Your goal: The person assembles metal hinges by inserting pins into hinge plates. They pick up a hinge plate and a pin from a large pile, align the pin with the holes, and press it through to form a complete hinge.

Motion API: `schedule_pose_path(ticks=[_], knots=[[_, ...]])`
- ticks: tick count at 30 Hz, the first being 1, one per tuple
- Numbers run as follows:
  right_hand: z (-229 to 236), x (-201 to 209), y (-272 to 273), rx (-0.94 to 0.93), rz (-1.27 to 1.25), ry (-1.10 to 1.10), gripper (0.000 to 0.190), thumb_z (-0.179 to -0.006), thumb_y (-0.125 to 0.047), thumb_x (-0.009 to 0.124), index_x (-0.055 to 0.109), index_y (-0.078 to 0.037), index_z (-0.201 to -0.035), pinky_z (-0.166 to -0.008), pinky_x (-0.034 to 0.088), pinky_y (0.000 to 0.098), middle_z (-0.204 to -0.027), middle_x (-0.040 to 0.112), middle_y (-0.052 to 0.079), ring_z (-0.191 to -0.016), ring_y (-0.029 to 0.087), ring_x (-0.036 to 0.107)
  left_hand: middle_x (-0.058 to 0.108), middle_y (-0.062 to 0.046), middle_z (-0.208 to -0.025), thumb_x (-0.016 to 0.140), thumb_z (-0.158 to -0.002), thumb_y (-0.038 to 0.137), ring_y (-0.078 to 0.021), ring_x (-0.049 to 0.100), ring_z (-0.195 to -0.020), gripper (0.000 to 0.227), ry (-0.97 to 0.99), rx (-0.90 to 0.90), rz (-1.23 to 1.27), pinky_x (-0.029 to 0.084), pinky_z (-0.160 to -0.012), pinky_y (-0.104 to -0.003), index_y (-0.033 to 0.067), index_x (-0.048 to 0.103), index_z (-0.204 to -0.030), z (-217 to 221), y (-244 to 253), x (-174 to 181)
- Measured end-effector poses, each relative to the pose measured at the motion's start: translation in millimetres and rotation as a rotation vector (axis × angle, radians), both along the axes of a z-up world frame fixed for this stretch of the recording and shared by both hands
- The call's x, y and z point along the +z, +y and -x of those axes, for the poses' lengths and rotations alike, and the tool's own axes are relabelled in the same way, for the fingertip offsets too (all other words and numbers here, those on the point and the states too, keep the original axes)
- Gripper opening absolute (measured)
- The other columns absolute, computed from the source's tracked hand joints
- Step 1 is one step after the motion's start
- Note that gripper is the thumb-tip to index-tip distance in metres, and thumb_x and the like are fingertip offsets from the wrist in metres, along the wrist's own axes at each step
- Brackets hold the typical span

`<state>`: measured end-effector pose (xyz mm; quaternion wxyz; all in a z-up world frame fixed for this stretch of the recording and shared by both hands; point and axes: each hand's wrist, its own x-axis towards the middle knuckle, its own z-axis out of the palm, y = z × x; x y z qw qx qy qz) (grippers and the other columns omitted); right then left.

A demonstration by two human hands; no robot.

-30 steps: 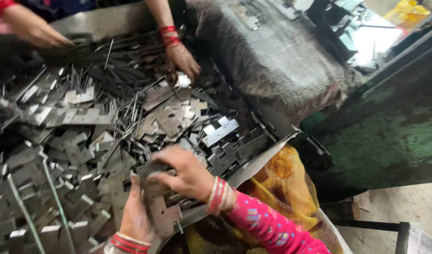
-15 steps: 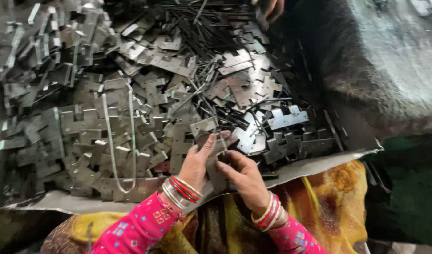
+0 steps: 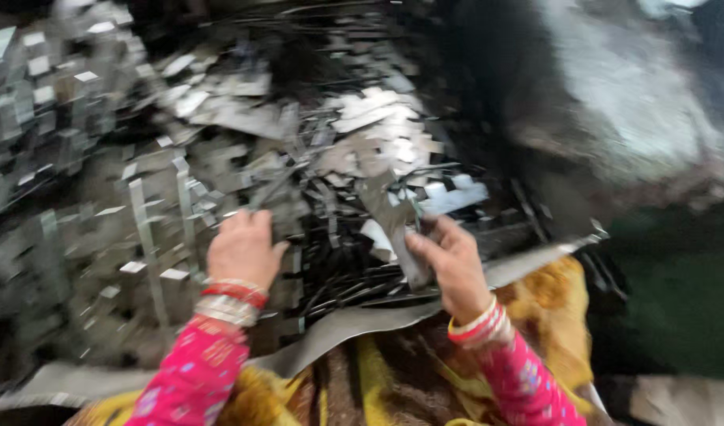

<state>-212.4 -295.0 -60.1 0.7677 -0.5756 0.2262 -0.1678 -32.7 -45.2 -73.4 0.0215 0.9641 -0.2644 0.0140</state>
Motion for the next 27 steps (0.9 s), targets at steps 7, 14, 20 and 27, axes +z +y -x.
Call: schedule_pose_path(ticks=[7, 14, 20, 27], knots=[[-25, 24, -235, -0.537, 1.016, -0.175, 0.021, -0.096, 0.0, 0.073, 0.064, 0.001, -0.114, -0.083, 0.052, 0.0302, -0.102, 0.068, 0.008, -0.093, 0.014, 0.063, 0.069, -0.017, -0.099, 0.083, -0.08, 0.041, -0.0409, 0.07, -0.089, 0.05, 0.243, 0.065, 0.282, 0.056, -0.076, -0.051, 0.0096, 0.06, -0.111, -17, 12, 6], [6, 23, -398, -0.735, 1.494, 0.573, 0.058, -0.079, -0.038, 0.094, 0.067, -0.002, -0.115, -0.076, 0.052, 0.05, -0.1, 0.065, 0.022, -0.093, 0.033, 0.065, 0.078, -0.021, -0.084, 0.064, -0.092, 0.026, -0.0276, 0.078, -0.065, 0.03, 0.771, 0.121, 0.875, 0.063, -0.052, -0.037, 0.0033, 0.056, -0.109, -3, 13, 60], [6, 22, -297, -0.94, 1.167, 0.129, 0.048, -0.097, -0.019, 0.086, 0.058, -0.002, -0.133, -0.094, 0.053, 0.0396, -0.119, 0.061, 0.012, -0.108, 0.022, 0.062, 0.067, -0.019, -0.122, 0.07, -0.087, 0.015, -0.0224, 0.072, -0.102, 0.058, 0.462, -0.199, 1.364, 0.064, -0.065, -0.033, 0.0013, 0.044, -0.137, 12, 15, 92], [-1, 37, -86, -0.308, 1.519, -0.017, 0.027, -0.097, -0.012, 0.077, 0.067, -0.006, -0.121, -0.095, 0.054, 0.0424, -0.116, 0.067, 0.012, -0.108, 0.033, 0.065, 0.066, -0.018, -0.112, 0.068, -0.103, 0.003, -0.0269, 0.069, -0.1, 0.046, 1.189, -0.261, 1.852, 0.061, -0.093, -0.049, -0.0006, 0.057, -0.147, -11, 42, 87]])
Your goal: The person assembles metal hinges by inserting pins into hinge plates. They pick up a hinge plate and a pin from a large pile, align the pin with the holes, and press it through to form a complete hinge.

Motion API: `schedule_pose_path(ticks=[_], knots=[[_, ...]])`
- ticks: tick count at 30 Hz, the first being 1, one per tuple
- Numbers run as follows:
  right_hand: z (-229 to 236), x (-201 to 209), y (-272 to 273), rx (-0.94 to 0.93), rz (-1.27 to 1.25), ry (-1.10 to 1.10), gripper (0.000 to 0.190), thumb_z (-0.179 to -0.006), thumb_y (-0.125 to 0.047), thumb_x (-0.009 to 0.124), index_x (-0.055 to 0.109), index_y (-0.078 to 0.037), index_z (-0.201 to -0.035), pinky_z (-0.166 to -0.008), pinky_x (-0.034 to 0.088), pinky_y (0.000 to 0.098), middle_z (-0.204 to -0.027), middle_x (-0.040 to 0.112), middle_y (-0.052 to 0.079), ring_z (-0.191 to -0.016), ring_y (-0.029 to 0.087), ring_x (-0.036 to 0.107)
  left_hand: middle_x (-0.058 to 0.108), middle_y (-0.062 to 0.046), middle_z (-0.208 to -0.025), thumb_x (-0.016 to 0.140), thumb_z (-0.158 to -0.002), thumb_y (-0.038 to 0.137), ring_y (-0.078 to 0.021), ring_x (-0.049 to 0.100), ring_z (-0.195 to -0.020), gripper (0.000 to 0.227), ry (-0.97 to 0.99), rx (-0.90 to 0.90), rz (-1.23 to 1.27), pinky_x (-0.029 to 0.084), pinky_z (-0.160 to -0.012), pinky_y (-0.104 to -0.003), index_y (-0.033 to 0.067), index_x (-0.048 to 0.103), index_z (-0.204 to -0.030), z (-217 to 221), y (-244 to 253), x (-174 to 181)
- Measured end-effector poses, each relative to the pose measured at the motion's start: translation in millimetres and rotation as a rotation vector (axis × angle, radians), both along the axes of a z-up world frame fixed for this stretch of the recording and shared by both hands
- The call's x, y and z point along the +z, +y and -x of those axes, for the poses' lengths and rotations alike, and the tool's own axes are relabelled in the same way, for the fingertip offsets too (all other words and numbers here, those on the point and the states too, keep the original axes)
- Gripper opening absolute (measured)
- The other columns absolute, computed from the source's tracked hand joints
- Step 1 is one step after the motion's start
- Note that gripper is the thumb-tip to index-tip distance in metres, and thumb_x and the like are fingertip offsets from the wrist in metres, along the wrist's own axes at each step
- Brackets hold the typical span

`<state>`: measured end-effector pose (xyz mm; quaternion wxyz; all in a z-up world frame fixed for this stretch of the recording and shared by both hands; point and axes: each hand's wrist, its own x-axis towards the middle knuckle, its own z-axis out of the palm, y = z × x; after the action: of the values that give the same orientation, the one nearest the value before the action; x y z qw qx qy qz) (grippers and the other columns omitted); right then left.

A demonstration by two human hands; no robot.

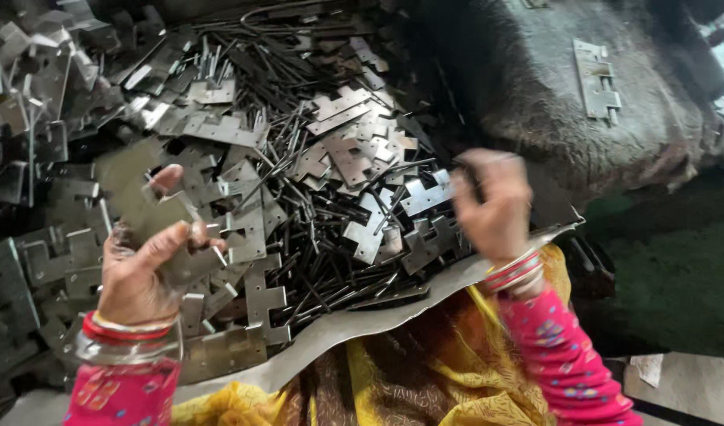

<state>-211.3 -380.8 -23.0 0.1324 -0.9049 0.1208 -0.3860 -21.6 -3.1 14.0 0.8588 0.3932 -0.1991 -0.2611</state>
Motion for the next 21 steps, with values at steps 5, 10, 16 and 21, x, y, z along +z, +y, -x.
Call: schedule_pose_path(ticks=[5, 10, 16, 21], knots=[[-22, 4, 84, 0.309, 0.129, 0.406, 0.054, -0.068, -0.039, 0.085, 0.07, -0.004, -0.106, -0.07, 0.045, 0.0457, -0.091, 0.062, 0.014, -0.086, 0.033, 0.06, 0.073, -0.012, -0.109, 0.057, -0.102, 0.017, -0.0231, 0.073, -0.096, 0.022, 0.153, 0.182, -0.095, 0.06, -0.076, -0.04, 0.0032, 0.062, -0.118, -2, 5, -6], [-20, -3, 92, 0.249, 0.211, 0.325, 0.023, -0.076, -0.023, 0.081, 0.07, -0.014, -0.094, -0.075, 0.041, 0.0438, -0.093, 0.066, 0.006, -0.087, 0.026, 0.06, 0.073, -0.011, -0.083, 0.061, -0.103, 0.028, -0.0222, 0.067, -0.067, 0.027, -0.268, 0.174, -0.744, 0.057, -0.059, -0.037, 0.0043, 0.073, -0.101, 11, -22, -24], [-3, -1, 56, 0.14, -0.536, -0.112, 0.014, -0.1, -0.019, 0.073, 0.071, -0.011, -0.111, -0.069, 0.056, 0.0319, -0.096, 0.074, 0.004, -0.082, 0.019, 0.07, 0.065, -0.011, -0.09, 0.073, -0.079, 0.017, -0.0328, 0.067, -0.083, 0.017, -1.278, 0.073, -1.225, 0.055, -0.068, -0.045, 0.0064, 0.069, -0.091, 61, -62, -83], [10, -1, 57, 0.054, -0.141, 0.024, 0.016, -0.096, -0.017, 0.079, 0.071, -0.005, -0.103, -0.073, 0.051, 0.0369, -0.092, 0.072, 0.011, -0.08, 0.027, 0.065, 0.062, -0.007, -0.093, 0.069, -0.073, 0.009, -0.029, 0.062, -0.093, 0.015, -1.567, -0.263, -1.207, 0.052, -0.072, -0.04, 0.0094, 0.067, -0.088, 80, -73, -111]])
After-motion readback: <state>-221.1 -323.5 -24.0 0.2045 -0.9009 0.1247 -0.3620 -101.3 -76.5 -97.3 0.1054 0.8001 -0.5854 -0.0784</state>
